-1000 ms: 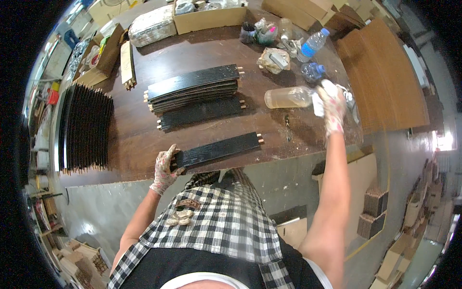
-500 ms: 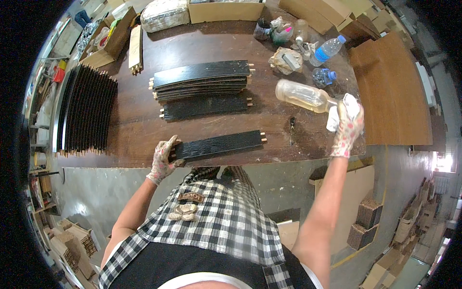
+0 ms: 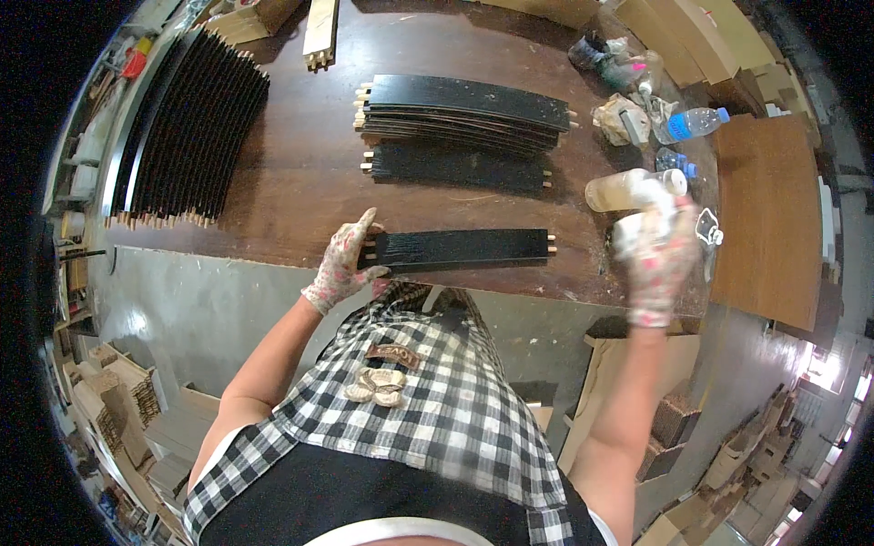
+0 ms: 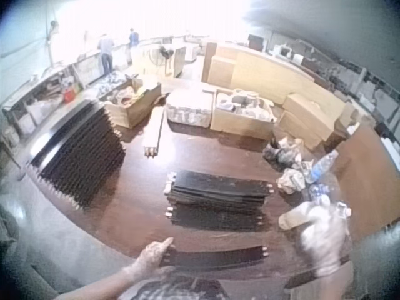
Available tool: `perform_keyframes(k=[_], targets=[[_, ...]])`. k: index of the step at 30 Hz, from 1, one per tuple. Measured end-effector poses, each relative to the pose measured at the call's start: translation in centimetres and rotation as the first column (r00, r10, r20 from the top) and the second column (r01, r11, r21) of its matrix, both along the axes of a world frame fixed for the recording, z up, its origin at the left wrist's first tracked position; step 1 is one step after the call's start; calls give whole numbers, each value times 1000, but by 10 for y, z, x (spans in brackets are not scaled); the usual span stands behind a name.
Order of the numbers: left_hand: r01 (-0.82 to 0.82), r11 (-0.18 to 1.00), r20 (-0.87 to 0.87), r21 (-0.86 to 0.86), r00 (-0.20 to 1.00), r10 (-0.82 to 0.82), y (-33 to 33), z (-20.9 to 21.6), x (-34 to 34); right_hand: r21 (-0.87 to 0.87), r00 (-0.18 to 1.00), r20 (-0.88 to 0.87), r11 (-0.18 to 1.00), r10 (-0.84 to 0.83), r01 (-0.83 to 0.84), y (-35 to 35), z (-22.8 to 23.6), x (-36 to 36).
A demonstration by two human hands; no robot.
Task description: The person wipes individual black wooden planks using a white cloth, cleaning both sides and the edges before stacking them.
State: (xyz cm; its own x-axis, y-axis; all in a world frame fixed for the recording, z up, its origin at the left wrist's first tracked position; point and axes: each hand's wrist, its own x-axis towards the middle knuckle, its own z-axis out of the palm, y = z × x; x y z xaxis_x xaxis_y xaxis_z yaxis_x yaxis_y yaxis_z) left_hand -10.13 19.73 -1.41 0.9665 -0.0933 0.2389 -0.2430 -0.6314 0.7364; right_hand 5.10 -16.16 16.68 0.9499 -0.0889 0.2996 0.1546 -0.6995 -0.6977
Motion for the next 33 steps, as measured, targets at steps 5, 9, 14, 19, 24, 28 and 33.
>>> perform_keyframes(k=[5,9,14,19,24,28,33], targets=[[-22,1000,-14,-10,1000,22,-23,12,11,-262,961,24,929,276,-261,43,-147,-49],[-67,997,-41,26,997,68,-37,7,13,-438,855,142,806,499,-398,128,-175,-72],[-64,997,-12,31,998,64,-53,6,18,-455,846,100,780,523,-429,144,-170,-79],[-50,998,-5,25,999,50,-65,5,20,-458,927,190,864,324,-208,90,-177,-58],[-68,995,-84,77,994,74,-66,7,18,-528,893,91,782,441,-333,123,-177,-73],[-54,998,1,30,999,54,-72,8,22,-462,954,199,880,225,-111,47,-168,-27],[-62,995,-2,81,998,62,-70,16,21,-514,861,215,802,462,-302,136,-162,-81]])
